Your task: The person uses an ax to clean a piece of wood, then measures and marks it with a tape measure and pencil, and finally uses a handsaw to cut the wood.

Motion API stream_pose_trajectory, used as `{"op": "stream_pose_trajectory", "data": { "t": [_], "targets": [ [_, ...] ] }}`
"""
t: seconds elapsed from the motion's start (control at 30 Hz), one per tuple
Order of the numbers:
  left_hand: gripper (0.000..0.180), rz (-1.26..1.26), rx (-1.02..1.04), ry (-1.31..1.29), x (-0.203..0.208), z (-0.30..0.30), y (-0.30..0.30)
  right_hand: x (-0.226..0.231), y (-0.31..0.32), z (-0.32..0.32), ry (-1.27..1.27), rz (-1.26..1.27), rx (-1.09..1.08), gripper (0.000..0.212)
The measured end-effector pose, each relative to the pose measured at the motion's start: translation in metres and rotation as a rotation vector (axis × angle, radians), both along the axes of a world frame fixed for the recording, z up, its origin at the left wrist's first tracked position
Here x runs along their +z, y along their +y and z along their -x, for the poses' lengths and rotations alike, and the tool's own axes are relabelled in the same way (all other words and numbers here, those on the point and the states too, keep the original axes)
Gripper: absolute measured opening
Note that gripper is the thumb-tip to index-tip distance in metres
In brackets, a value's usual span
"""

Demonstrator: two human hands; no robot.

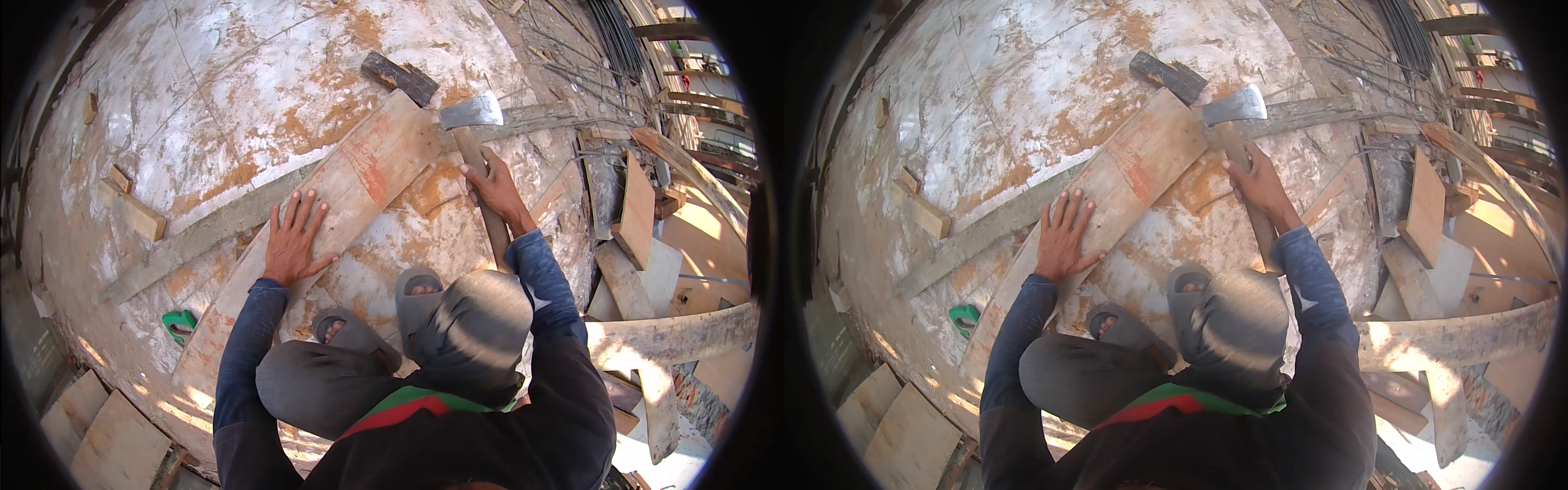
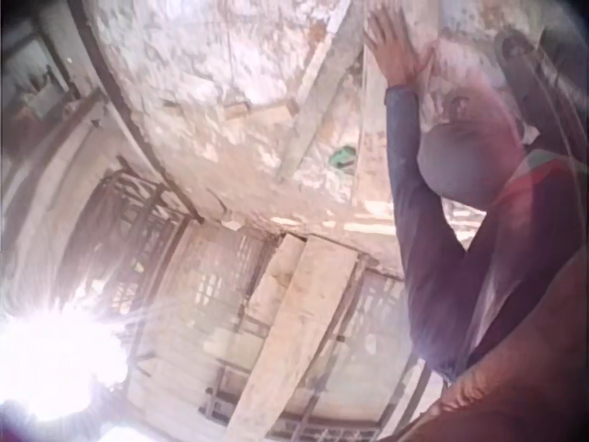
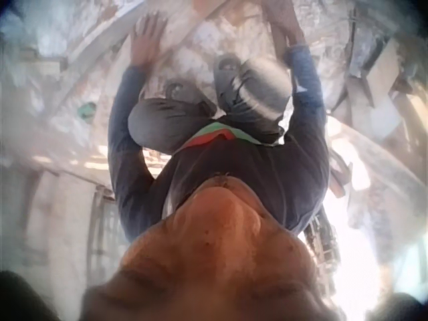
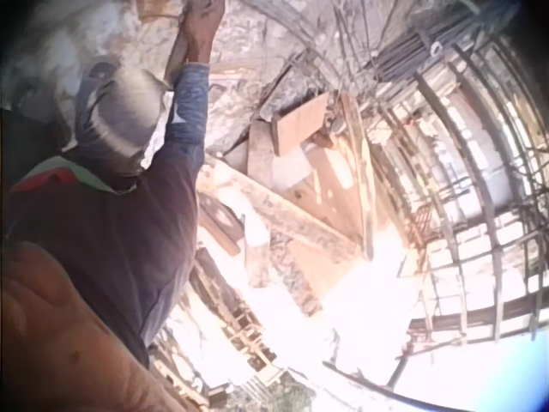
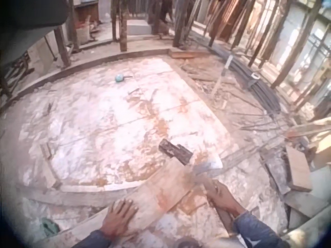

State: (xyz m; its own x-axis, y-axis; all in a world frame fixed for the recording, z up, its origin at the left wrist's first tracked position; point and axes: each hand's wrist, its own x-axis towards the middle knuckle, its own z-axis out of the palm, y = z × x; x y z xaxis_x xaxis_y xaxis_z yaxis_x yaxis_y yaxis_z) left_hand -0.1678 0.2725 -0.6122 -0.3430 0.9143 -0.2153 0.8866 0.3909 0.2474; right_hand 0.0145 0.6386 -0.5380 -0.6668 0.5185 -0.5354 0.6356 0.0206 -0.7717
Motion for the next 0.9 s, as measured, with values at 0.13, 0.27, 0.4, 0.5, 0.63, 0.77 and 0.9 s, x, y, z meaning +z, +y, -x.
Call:
{"op": "stream_pose_trajectory", "data": {
  "t": [0.13, 0.27, 0.4, 0.5, 0.63, 0.77, 0.9],
  "targets": [
    [0.103, -0.046, 0.012, -0.032, 0.0, 0.001, -0.003, 0.015, 0.017, 0.015, 0.142, -0.153, -0.181, 0.038],
    [0.102, -0.056, 0.001, -0.044, 0.001, -0.001, 0.003, -0.03, -0.014, -0.016, 0.085, -0.558, -0.004, 0.045],
    [0.101, -0.053, 0.024, -0.018, -0.002, 0.001, -0.001, -0.011, -0.005, -0.025, -0.2, -0.294, 0.164, 0.059],
    [0.1, -0.027, 0.014, -0.024, -0.002, -0.004, -0.007, 0.026, 0.003, -0.004, -0.019, -0.284, -0.134, 0.044],
    [0.101, -0.058, 0.013, 0.021, 0.0, -0.002, -0.003, 0.009, -0.014, 0.006, 0.166, -0.494, -0.342, 0.042],
    [0.102, -0.046, 0.015, 0.014, -0.001, -0.008, -0.004, -0.032, -0.018, -0.034, -0.167, -0.708, 0.337, 0.044],
    [0.104, 0.012, 0.024, 0.037, 0.003, -0.007, -0.001, 0.016, -0.017, -0.012, -0.036, -0.684, -0.03, 0.043]
  ]
}}
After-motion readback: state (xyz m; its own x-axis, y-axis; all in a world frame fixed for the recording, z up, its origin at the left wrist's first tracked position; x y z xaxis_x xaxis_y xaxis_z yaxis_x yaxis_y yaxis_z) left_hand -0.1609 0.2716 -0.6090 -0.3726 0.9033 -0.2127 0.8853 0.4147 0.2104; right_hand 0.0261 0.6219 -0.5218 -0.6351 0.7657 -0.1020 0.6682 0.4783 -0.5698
